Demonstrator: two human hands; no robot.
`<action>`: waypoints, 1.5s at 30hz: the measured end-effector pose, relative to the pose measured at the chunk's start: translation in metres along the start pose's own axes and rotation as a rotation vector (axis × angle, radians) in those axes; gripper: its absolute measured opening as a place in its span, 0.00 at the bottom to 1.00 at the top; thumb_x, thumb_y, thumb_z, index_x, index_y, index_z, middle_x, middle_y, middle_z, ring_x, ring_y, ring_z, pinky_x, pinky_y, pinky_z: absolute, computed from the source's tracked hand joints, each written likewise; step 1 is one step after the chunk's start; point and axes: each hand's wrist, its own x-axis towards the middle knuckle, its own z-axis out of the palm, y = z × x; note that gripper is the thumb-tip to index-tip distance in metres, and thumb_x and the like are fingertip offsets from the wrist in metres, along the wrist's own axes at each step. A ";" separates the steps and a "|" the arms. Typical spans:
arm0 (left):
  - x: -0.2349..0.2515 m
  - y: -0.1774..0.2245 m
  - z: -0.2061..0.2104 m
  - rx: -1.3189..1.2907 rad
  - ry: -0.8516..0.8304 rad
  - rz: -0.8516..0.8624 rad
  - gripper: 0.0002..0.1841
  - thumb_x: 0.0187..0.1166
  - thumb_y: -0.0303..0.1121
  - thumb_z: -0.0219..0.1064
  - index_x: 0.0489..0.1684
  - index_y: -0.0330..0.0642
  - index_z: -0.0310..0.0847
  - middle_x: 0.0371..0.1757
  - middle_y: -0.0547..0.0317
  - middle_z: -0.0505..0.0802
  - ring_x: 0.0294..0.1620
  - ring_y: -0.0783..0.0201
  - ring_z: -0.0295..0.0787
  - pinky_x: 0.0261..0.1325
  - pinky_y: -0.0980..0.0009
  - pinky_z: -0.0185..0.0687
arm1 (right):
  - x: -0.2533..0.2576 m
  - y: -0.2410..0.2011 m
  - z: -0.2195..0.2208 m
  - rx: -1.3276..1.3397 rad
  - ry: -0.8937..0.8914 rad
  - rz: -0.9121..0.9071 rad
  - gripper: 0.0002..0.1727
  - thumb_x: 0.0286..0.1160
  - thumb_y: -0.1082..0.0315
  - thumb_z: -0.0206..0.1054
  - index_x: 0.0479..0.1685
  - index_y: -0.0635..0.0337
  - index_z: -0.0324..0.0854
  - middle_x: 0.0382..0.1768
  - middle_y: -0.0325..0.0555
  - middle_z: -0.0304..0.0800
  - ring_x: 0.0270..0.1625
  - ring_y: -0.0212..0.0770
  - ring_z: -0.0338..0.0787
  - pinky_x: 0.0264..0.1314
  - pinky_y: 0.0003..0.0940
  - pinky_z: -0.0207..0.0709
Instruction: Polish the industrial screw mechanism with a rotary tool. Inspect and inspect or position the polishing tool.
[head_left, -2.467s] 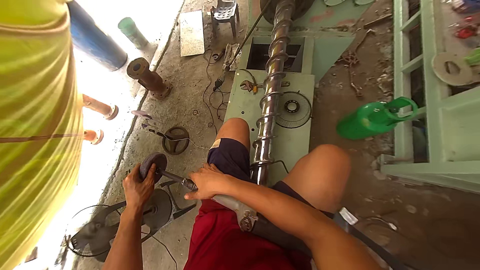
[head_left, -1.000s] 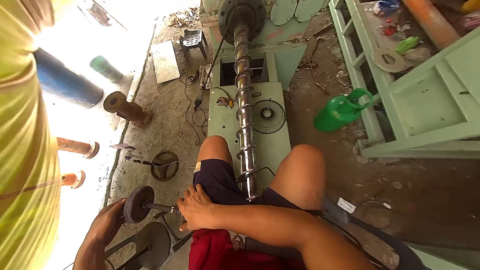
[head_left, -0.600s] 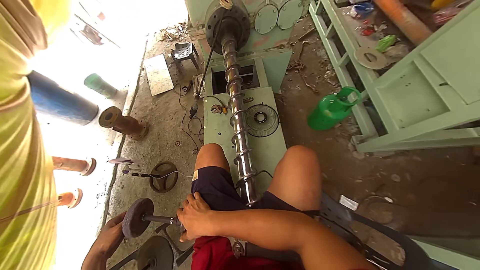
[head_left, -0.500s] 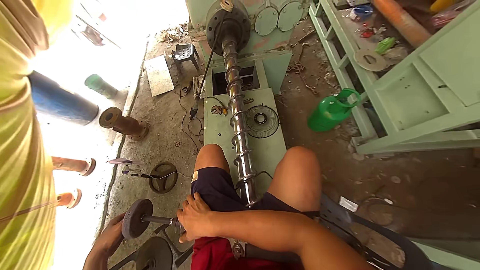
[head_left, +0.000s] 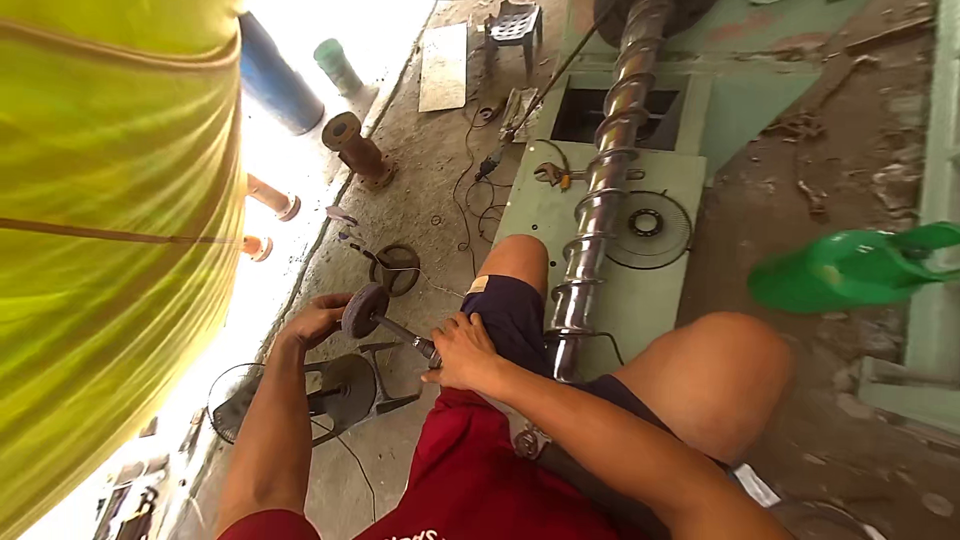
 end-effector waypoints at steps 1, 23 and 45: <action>0.002 -0.001 0.001 -0.011 -0.008 -0.002 0.10 0.86 0.23 0.57 0.52 0.39 0.85 0.40 0.59 0.94 0.38 0.69 0.91 0.47 0.69 0.90 | 0.000 0.001 0.001 -0.007 0.001 0.005 0.49 0.63 0.27 0.70 0.74 0.60 0.78 0.71 0.62 0.81 0.78 0.66 0.73 0.78 0.69 0.61; 0.017 0.002 0.006 0.173 0.058 -0.023 0.07 0.87 0.30 0.62 0.39 0.41 0.86 0.31 0.64 0.91 0.31 0.73 0.87 0.38 0.74 0.85 | 0.003 0.001 0.001 -0.045 -0.027 0.011 0.49 0.64 0.25 0.68 0.73 0.59 0.78 0.68 0.60 0.82 0.75 0.62 0.76 0.77 0.65 0.62; 0.026 0.001 0.005 0.175 0.019 -0.043 0.09 0.87 0.32 0.62 0.48 0.42 0.89 0.38 0.65 0.94 0.38 0.75 0.91 0.48 0.73 0.89 | 0.003 0.003 0.000 -0.040 -0.038 -0.002 0.49 0.64 0.26 0.68 0.73 0.61 0.77 0.70 0.61 0.81 0.77 0.63 0.74 0.78 0.67 0.60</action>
